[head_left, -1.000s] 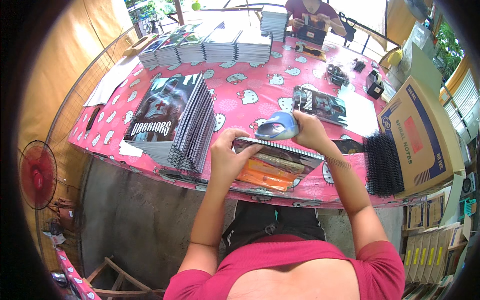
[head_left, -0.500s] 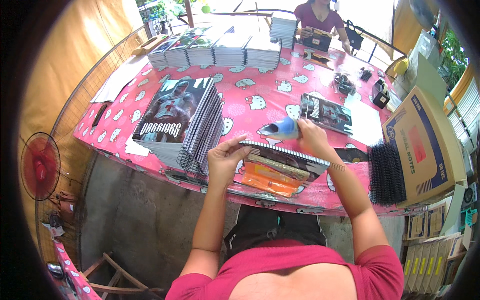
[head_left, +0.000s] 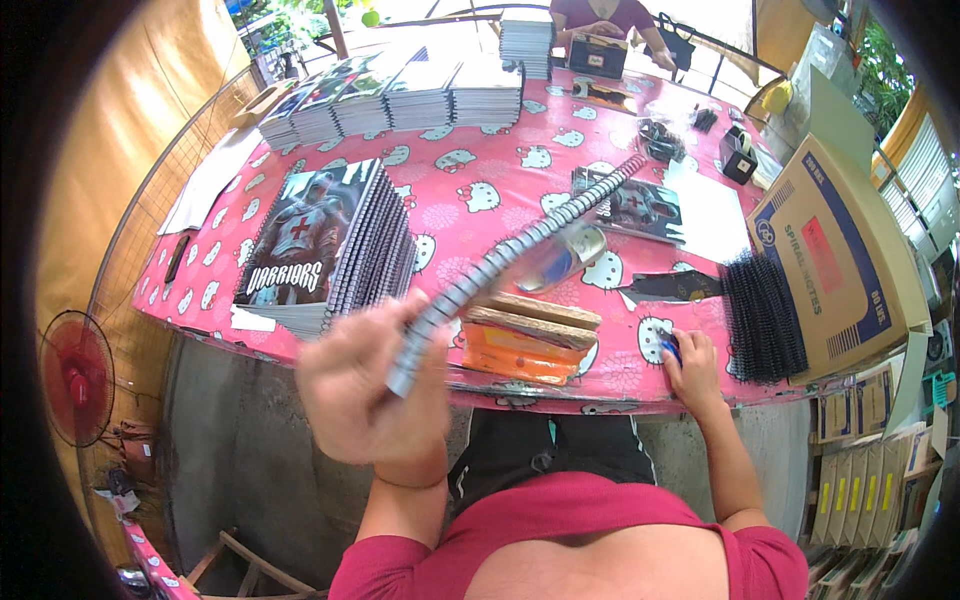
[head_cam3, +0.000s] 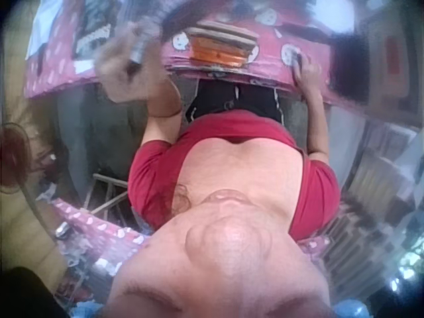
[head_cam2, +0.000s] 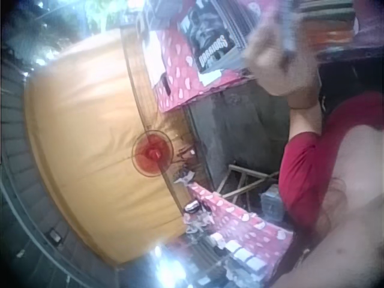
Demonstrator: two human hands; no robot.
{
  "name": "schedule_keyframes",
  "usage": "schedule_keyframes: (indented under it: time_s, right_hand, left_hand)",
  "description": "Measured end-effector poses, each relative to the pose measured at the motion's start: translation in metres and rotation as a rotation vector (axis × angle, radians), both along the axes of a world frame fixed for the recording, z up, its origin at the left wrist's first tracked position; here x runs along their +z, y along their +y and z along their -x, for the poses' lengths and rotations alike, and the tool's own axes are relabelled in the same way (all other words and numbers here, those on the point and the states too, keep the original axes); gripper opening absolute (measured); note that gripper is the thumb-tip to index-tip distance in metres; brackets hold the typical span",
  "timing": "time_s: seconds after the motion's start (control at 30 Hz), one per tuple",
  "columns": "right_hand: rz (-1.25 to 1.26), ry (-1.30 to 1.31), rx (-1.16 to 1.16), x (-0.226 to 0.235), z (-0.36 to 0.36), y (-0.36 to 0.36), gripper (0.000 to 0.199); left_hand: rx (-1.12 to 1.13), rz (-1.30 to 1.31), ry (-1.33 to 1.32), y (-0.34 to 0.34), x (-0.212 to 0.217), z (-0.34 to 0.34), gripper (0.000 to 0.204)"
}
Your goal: The person assembles spiral notebooks by threading a spiral binding through a stack of pages and covers, then trims the excess wire using pliers.
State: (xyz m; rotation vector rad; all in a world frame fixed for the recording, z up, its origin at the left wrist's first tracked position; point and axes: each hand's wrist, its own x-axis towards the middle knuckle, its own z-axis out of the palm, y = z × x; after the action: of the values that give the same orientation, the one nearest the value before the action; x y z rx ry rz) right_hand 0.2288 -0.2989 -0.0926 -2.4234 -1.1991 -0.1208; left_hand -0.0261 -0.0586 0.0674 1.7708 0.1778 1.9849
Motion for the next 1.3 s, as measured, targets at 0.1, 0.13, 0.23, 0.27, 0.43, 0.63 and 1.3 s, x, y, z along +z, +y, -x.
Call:
schedule_keyframes:
  time_s: [0.1, 0.13, 0.23, 0.27, 0.43, 0.63, 1.3]
  right_hand:
    - [-0.24, 0.18, 0.102, 0.038, 0.038, 0.02, 0.036]
    - [-0.297, 0.24, 0.163, 0.056, 0.059, 0.028, 0.036]
    - [-0.445, 0.245, 0.345, 0.088, 0.096, 0.042, 0.039]
    - [-0.488, 0.215, 0.411, 0.094, 0.103, 0.045, 0.04]
    - [-0.497, 0.244, 0.432, 0.101, 0.117, 0.058, 0.039]
    - [-0.361, 2.258, 0.529, 0.073, 0.085, 0.059, 0.032]
    - [-0.19, -0.391, 0.875, 0.168, 0.05, 0.184, 0.048]
  left_hand:
    - [-0.097, -0.11, 0.371, -0.023, -0.022, -0.004, 0.025]
    - [-0.146, 0.006, 0.45, -0.026, -0.049, -0.011, 0.024]
    - [-0.191, 0.127, 0.455, -0.034, -0.093, -0.031, 0.023]
    - [-0.184, 0.131, 0.416, -0.037, -0.095, -0.035, 0.024]
    - [-0.186, 0.112, 0.396, -0.039, -0.094, -0.036, 0.022]
    - [-0.187, -0.026, 0.35, -0.032, -0.099, -0.035, 0.022]
    - [0.044, 0.067, 0.267, 0.019, -0.033, 0.013, 0.04]
